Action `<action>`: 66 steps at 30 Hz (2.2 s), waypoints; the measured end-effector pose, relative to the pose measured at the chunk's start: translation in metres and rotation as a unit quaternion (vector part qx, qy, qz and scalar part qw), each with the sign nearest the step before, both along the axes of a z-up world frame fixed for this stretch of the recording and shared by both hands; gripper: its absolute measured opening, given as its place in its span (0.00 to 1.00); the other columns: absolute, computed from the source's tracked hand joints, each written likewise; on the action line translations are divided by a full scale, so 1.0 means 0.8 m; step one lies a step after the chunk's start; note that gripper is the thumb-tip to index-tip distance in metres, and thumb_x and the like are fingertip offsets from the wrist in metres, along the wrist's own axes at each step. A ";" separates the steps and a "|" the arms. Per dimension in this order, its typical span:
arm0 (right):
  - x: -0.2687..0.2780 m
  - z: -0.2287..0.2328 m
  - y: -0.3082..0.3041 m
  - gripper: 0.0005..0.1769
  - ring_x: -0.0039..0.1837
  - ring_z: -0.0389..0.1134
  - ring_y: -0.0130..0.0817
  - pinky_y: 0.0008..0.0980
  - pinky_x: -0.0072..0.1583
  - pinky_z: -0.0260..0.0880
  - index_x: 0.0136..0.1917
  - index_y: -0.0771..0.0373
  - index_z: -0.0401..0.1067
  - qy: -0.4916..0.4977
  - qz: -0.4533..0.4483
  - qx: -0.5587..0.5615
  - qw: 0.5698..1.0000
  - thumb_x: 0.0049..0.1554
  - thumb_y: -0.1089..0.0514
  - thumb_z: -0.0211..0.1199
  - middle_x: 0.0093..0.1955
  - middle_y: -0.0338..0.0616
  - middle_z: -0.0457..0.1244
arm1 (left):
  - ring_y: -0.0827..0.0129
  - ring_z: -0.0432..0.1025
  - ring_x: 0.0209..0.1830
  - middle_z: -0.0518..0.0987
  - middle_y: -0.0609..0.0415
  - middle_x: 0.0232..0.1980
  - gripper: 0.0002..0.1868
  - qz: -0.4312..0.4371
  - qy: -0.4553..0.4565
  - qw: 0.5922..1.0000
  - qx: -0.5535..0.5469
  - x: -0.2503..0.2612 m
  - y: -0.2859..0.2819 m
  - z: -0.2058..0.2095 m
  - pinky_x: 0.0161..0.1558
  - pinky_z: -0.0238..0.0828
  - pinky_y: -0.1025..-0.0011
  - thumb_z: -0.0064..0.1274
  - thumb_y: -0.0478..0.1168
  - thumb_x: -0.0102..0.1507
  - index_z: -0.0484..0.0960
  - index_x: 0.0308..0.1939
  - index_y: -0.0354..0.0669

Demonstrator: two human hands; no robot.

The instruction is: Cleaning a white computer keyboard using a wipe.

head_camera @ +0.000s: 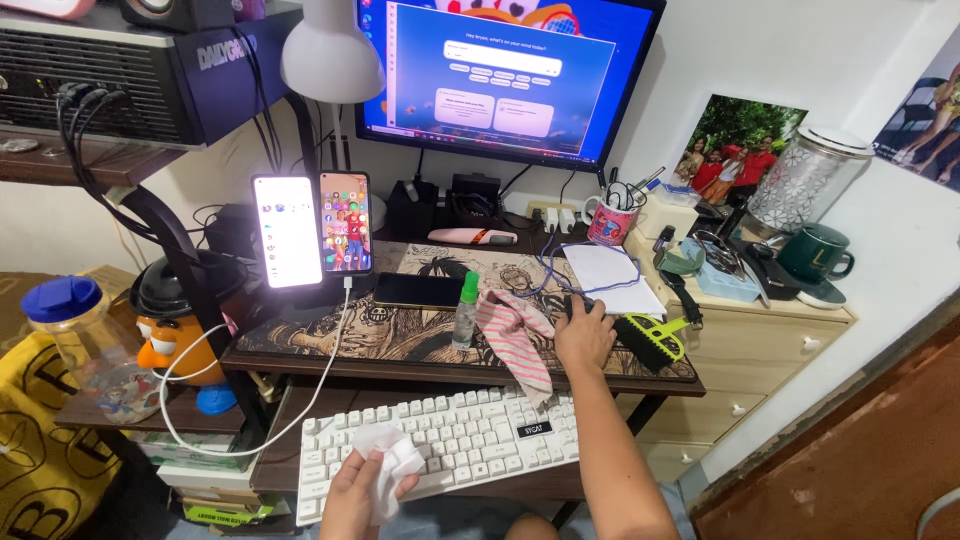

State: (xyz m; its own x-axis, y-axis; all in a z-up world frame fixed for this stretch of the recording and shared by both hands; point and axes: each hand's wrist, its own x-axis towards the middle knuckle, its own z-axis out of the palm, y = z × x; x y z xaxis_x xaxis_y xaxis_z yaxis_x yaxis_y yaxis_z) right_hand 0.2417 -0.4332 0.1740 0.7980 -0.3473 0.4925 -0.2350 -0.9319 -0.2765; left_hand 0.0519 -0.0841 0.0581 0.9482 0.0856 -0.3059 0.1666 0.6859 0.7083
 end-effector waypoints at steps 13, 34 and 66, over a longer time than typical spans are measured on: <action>-0.001 0.000 0.001 0.30 0.67 0.59 0.60 0.56 0.64 0.59 0.72 0.48 0.68 0.000 0.003 0.011 1.000 0.56 0.46 0.61 0.70 0.54 0.56 | 0.48 0.81 0.46 0.82 0.37 0.52 0.18 -0.008 -0.017 1.000 0.003 -0.003 -0.006 0.021 0.41 0.83 0.57 0.41 0.38 0.69 0.74 0.60 0.31; 0.008 -0.012 -0.010 0.35 0.68 0.59 0.64 0.62 0.61 0.62 0.74 0.49 0.66 0.014 0.020 -0.045 0.999 0.55 0.42 0.64 0.71 0.58 0.56 | 0.59 0.80 0.42 0.82 0.46 0.50 0.14 -0.015 -0.091 0.996 0.002 -0.005 -0.029 0.086 0.41 0.81 0.65 0.43 0.38 0.70 0.77 0.56 0.33; -0.035 0.001 0.014 0.27 0.75 0.57 0.56 0.58 0.73 0.54 0.74 0.63 0.68 -0.260 0.140 -0.042 0.954 0.64 0.53 0.66 0.74 0.58 0.58 | 0.78 0.78 0.39 0.84 0.63 0.43 0.17 -0.013 -0.143 0.984 0.105 0.051 0.005 0.115 0.42 0.75 0.80 0.46 0.30 0.62 0.75 0.54 0.49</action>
State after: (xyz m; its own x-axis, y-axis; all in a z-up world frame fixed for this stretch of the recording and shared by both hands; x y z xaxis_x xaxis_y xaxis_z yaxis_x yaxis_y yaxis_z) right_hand 0.2137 -0.4221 0.1745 0.4936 -0.0978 0.8642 0.1759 -0.9619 -0.2094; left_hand 0.0929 -0.0801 0.1501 0.9957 0.0925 -0.0038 -0.0447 0.5168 0.8549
